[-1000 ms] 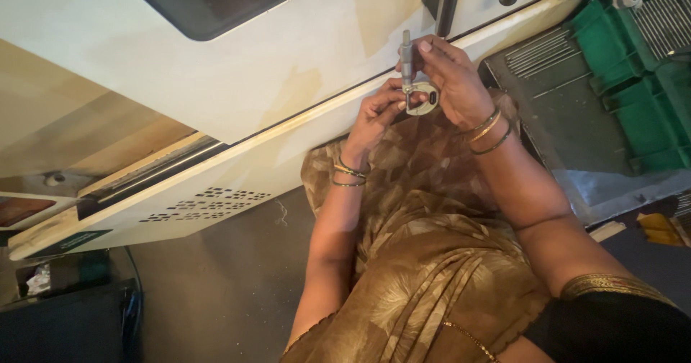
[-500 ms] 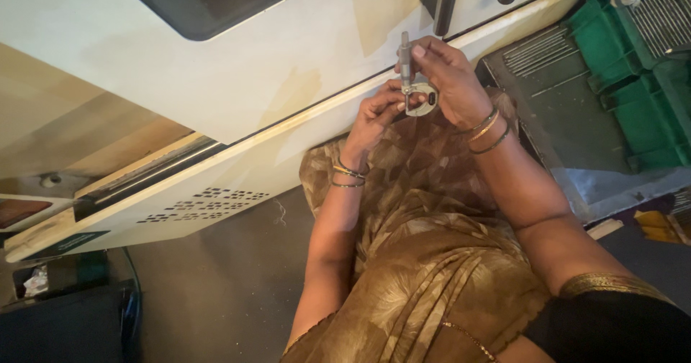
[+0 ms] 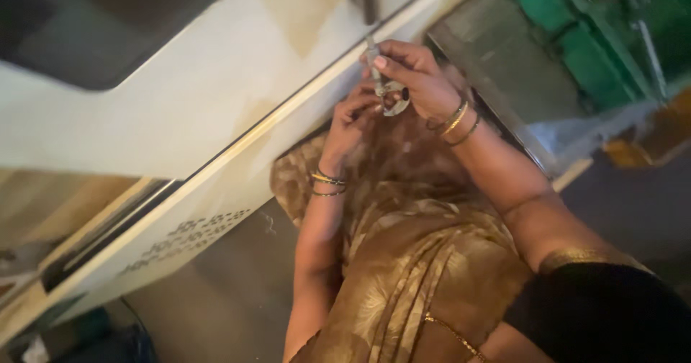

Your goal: The person measures small metal rods using a digital caliper and a dial caliper, then opens a machine door to place a rod inside and closes it. They wipe the machine door with a cloth and repeat the measuring process on another rod.

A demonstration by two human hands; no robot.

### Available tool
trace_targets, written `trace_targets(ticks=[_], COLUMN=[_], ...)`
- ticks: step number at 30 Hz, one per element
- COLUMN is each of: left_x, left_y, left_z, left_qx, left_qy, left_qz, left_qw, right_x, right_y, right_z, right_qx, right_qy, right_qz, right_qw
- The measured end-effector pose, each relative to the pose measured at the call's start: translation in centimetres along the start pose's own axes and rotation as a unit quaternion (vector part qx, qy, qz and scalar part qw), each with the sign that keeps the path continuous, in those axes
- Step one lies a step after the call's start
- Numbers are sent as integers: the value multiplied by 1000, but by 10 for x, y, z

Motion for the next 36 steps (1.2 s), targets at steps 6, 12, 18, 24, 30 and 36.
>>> trace_targets(ticks=[6, 12, 18, 24, 30, 36], left_x=[-8, -28, -53, -74, -80, -75], left_y=[-48, -86, -90, -90, -95, -91], left_z=[-17, -31, -34, -39, -43, -40], left_qx=[-42, -99, -63, 1, 16, 55], left_qy=[64, 74, 146, 203, 236, 250], left_qz=[-42, -59, 43, 103, 126, 135], left_qw=[996, 991, 986, 974, 963, 957], right_x=[-12, -8, 27, 89, 92, 86], right_y=[60, 151, 274, 341, 345, 332], right_z=[40, 94, 167, 239, 257, 257], right_qx=[82, 204, 264, 272, 279, 267], right_qy=[-30, -30, -84, -176, -125, -121], right_qz=[0, 15, 432, 527, 566, 638], right_qw=[996, 978, 859, 786, 766, 712])
Point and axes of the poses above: each hand's wrist, its own z-axis away from the middle knuckle, its own y-axis out of the back of the hand, x = y × z, the point moved 8 cm from there along -z, towards the middle knuckle, and after that the axes turned 9 degrees about y, right-handed, at the moved point
